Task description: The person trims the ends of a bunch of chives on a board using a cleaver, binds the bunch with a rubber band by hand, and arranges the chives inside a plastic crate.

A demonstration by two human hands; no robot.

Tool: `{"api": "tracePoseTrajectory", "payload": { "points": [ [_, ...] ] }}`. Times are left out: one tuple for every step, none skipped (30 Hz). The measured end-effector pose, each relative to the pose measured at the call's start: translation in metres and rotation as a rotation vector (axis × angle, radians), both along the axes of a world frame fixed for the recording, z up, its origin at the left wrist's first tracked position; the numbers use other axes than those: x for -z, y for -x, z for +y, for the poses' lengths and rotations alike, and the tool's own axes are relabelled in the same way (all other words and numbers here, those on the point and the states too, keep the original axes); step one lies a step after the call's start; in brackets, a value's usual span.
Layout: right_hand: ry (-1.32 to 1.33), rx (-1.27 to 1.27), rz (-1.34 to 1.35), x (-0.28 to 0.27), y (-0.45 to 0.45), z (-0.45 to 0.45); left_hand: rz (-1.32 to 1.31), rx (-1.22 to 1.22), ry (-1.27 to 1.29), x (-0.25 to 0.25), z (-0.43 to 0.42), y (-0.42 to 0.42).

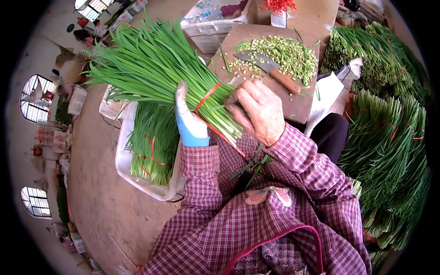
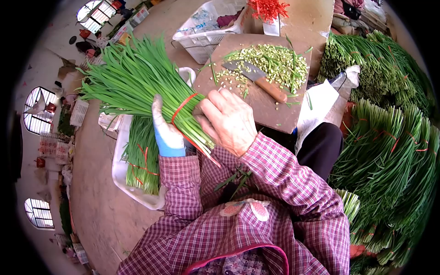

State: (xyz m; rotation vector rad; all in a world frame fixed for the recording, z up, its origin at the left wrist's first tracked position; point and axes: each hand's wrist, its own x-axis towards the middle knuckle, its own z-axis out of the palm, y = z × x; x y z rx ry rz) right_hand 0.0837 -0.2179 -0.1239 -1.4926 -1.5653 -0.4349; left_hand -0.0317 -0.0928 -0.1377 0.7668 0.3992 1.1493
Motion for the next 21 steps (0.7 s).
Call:
{"api": "tracePoseTrajectory", "payload": {
  "points": [
    [0.005, -0.088, 0.061, 0.001, -0.002, -0.002, 0.018, -0.028, -0.003, -0.002, 0.0, 0.001],
    [0.008, -0.143, 0.075, -0.001, -0.001, -0.006, 0.049, -0.036, -0.003, 0.012, 0.013, 0.005],
    [0.025, -0.22, 0.113, -0.001, -0.003, -0.012, 0.041, -0.021, 0.005, 0.033, 0.03, 0.01],
    [0.047, -0.261, 0.151, -0.002, -0.001, -0.017, 0.033, -0.006, 0.014, 0.055, 0.048, 0.015],
    [0.071, -0.302, 0.188, -0.002, 0.0, -0.024, 0.004, 0.053, 0.01, 0.049, 0.043, 0.019],
    [0.147, -0.428, 0.277, -0.005, 0.0, -0.032, -0.022, 0.113, 0.008, 0.041, 0.037, 0.023],
    [0.226, -0.555, 0.365, -0.006, 0.0, -0.039, -0.046, 0.173, 0.006, 0.034, 0.032, 0.026],
    [0.307, -0.671, 0.41, -0.004, -0.001, -0.043, -0.02, 0.135, 0.01, 0.044, 0.037, 0.034],
    [0.451, -0.747, 0.416, -0.003, -0.003, -0.048, 0.006, 0.097, 0.015, 0.054, 0.042, 0.042],
    [0.627, -0.815, 0.433, -0.001, -0.007, -0.052, 0.069, 0.111, 0.044, 0.041, 0.034, 0.046],
    [0.805, -0.878, 0.446, 0.001, -0.01, -0.055, 0.047, 0.161, 0.065, 0.048, 0.038, 0.055],
    [0.832, -0.871, 0.401, 0.004, -0.012, -0.055, 0.077, 0.218, 0.02, 0.041, 0.036, 0.06],
    [0.86, -0.863, 0.355, 0.009, -0.013, -0.054, 0.106, 0.274, -0.025, 0.035, 0.034, 0.065],
    [0.708, -0.792, 0.246, 0.014, -0.015, -0.053, 0.133, 0.28, -0.028, 0.057, 0.048, 0.077],
    [0.685, -0.665, 0.226, 0.002, -0.016, -0.054, 0.112, 0.349, -0.015, 0.065, 0.055, 0.087],
    [0.572, -0.547, 0.208, -0.011, -0.017, -0.052, 0.093, 0.418, -0.002, 0.069, 0.06, 0.096],
    [0.459, -0.425, 0.193, -0.021, -0.019, -0.046, 0.139, 0.453, 0.021, 0.075, 0.063, 0.102],
    [0.285, -0.355, 0.188, -0.027, -0.019, -0.038, 0.144, 0.464, 0.016, 0.065, 0.054, 0.1],
    [0.264, -0.26, 0.161, -0.038, -0.02, -0.032, 0.2, 0.427, -0.02, 0.045, 0.037, 0.095],
    [0.198, -0.19, 0.081, -0.046, -0.02, -0.022, 0.256, 0.388, -0.055, 0.029, 0.022, 0.091],
    [0.099, -0.157, 0.007, -0.054, -0.018, -0.01, 0.262, 0.396, -0.055, 0.019, 0.012, 0.088]
  ]
}}
